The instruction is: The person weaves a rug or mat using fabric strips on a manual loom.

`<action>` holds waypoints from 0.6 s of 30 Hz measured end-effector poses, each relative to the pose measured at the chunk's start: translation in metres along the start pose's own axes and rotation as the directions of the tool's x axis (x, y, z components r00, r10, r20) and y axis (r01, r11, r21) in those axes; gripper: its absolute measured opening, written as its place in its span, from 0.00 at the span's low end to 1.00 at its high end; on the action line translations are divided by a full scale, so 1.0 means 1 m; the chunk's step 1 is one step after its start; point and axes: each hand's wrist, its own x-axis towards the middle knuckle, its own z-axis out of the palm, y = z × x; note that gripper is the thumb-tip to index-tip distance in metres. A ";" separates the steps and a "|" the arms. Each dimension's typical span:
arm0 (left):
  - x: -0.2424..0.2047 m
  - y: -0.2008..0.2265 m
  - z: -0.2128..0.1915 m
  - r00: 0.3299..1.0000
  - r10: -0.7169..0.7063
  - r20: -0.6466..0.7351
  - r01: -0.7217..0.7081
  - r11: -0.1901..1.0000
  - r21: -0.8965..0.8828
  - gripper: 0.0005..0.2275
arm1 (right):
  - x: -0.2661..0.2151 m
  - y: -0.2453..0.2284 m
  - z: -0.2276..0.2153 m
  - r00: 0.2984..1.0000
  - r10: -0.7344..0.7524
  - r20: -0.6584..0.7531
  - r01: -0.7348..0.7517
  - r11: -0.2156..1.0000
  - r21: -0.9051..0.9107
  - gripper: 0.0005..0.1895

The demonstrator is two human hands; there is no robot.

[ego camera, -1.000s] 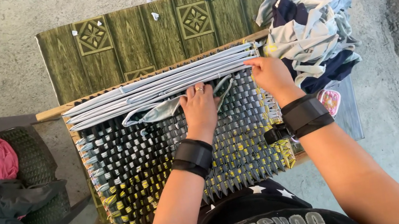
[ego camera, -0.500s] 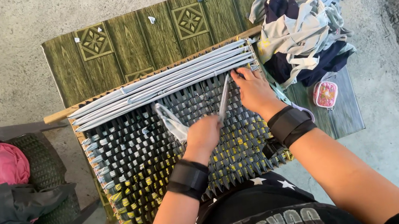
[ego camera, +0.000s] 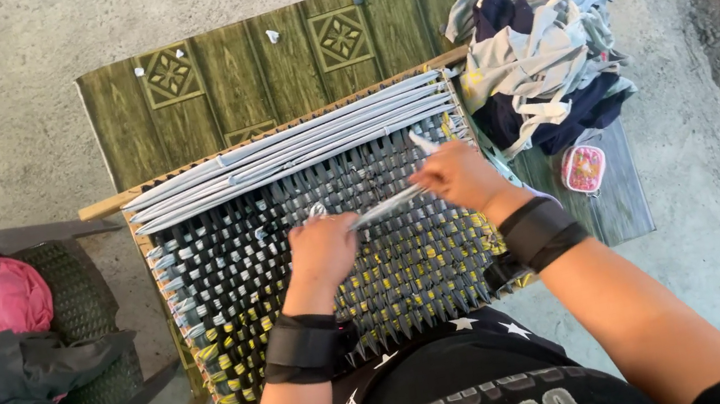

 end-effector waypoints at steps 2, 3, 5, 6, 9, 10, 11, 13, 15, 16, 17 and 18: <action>0.006 -0.029 0.018 0.989 -0.005 -0.148 0.006 1.000 0.008 0.12 | -0.008 0.025 -0.008 0.995 0.101 0.017 -0.101 0.995 -0.007 0.20; 0.010 -0.043 0.027 0.957 0.000 -0.289 0.005 1.000 0.017 0.13 | -0.014 0.039 -0.013 0.978 0.209 0.029 -0.208 0.978 -0.020 0.22; 0.010 -0.042 0.024 0.944 -0.007 -0.330 0.012 1.000 0.013 0.14 | -0.017 0.033 -0.019 0.961 0.259 0.097 -0.261 0.965 0.007 0.16; 0.008 -0.042 0.022 0.927 -0.024 -0.375 0.029 1.000 0.007 0.15 | -0.016 0.029 -0.020 0.940 0.296 0.169 -0.306 0.951 0.037 0.12; 0.010 -0.021 0.014 0.951 -0.019 -0.310 -0.032 0.987 -0.157 0.23 | -0.014 0.015 -0.007 0.994 0.107 0.027 -0.101 0.979 -0.177 0.12; 0.015 -0.007 0.011 0.951 -0.016 -0.309 -0.034 0.987 -0.154 0.23 | -0.006 -0.001 -0.006 0.994 0.109 0.024 -0.103 0.979 -0.177 0.12; 0.021 0.006 0.008 0.950 0.040 -0.311 -0.085 0.988 -0.132 0.21 | 0.002 -0.017 -0.005 0.996 0.090 0.005 -0.089 0.985 -0.151 0.13; 0.031 0.026 0.009 0.947 0.091 -0.308 -0.131 0.985 -0.109 0.19 | 0.012 -0.036 0.002 0.997 0.073 -0.011 -0.073 0.990 -0.120 0.16; 0.046 0.041 0.018 0.868 0.220 -0.444 -0.353 0.904 -0.241 0.11 | 0.016 -0.042 0.015 0.999 0.031 -0.021 -0.019 0.895 0.445 0.21; 0.057 0.044 0.020 0.870 0.224 -0.440 -0.355 0.903 -0.241 0.11 | 0.016 -0.031 0.020 0.999 0.038 -0.022 -0.024 0.895 0.445 0.21; 0.068 0.047 0.022 0.816 0.212 -0.537 -0.420 0.857 -0.299 0.12 | 0.016 -0.020 0.026 0.998 0.065 0.018 -0.064 0.841 0.537 0.21; 0.079 0.049 0.023 0.755 0.185 -0.629 -0.485 0.804 -0.346 0.14 | 0.018 -0.009 0.032 0.995 0.085 0.060 -0.104 0.776 0.622 0.22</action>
